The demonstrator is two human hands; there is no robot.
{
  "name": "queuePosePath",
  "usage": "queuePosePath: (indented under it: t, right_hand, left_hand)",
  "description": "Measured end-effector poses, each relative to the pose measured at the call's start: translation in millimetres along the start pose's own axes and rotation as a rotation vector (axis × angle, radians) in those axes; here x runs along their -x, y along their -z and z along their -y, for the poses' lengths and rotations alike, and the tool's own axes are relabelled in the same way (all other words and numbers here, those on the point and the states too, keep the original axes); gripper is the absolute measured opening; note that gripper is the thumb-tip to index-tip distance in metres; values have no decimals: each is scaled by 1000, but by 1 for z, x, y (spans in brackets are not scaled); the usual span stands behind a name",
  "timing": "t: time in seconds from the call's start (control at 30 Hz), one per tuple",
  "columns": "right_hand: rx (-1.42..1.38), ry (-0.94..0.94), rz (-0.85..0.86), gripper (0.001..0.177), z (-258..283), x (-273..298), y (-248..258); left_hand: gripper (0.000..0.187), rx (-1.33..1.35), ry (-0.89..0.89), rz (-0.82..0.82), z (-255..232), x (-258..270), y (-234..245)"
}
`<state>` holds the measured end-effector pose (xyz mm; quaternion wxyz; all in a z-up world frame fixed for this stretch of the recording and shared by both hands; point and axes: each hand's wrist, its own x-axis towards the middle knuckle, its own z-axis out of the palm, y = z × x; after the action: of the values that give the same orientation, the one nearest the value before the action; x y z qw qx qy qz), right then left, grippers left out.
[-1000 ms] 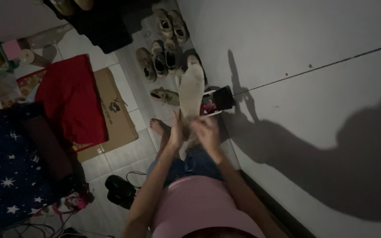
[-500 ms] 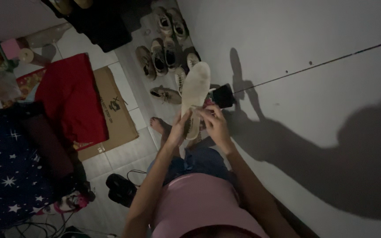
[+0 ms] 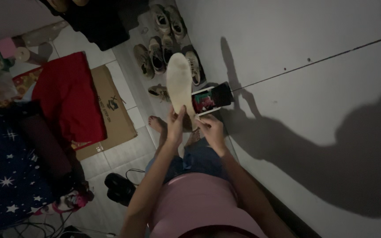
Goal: The person cleans a pair of white sneakers using a small brush and a cloth. They scrub the soles and uppers, wipe the shoes, and place them on a nearby surface.
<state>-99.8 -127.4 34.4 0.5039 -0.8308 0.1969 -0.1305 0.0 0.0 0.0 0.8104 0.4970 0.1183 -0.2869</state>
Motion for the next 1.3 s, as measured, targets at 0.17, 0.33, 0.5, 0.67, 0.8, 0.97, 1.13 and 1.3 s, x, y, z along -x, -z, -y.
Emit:
queuePosePath:
  t: [0.17,0.33,0.5,0.67,0.8,0.97,1.13,1.3]
  right_hand:
    - [161,47,306,13,-40,13,14]
    - [56,-125,113,15,-52,6,13]
    - [-266,35,148,21,-10,-7,-3]
    - [154,467,109,29,34,0,-16]
    - [352,493,104,27,30,4,-1]
    - [373,4,-13,17,12,-8,28]
    - [255,439,-135,23,20,-22,17]
    - [268,363,-198,17,2,-51,4]
  left_hand:
    - [51,267,-32,-127,-3,-18,16]
    - [58,334,85,-6,-9,-48,33]
    - [76,421,238,123,-27,-35,18]
    - [73,577,339,384,-55,-1,-10]
    - [71,532,350,344,-64,5,-14]
    - [76,318,323,299,-55,-1,-2]
    - [75,297,427,339,-52,0,-2]
    - [73,38,488,307,-52,6,-11]
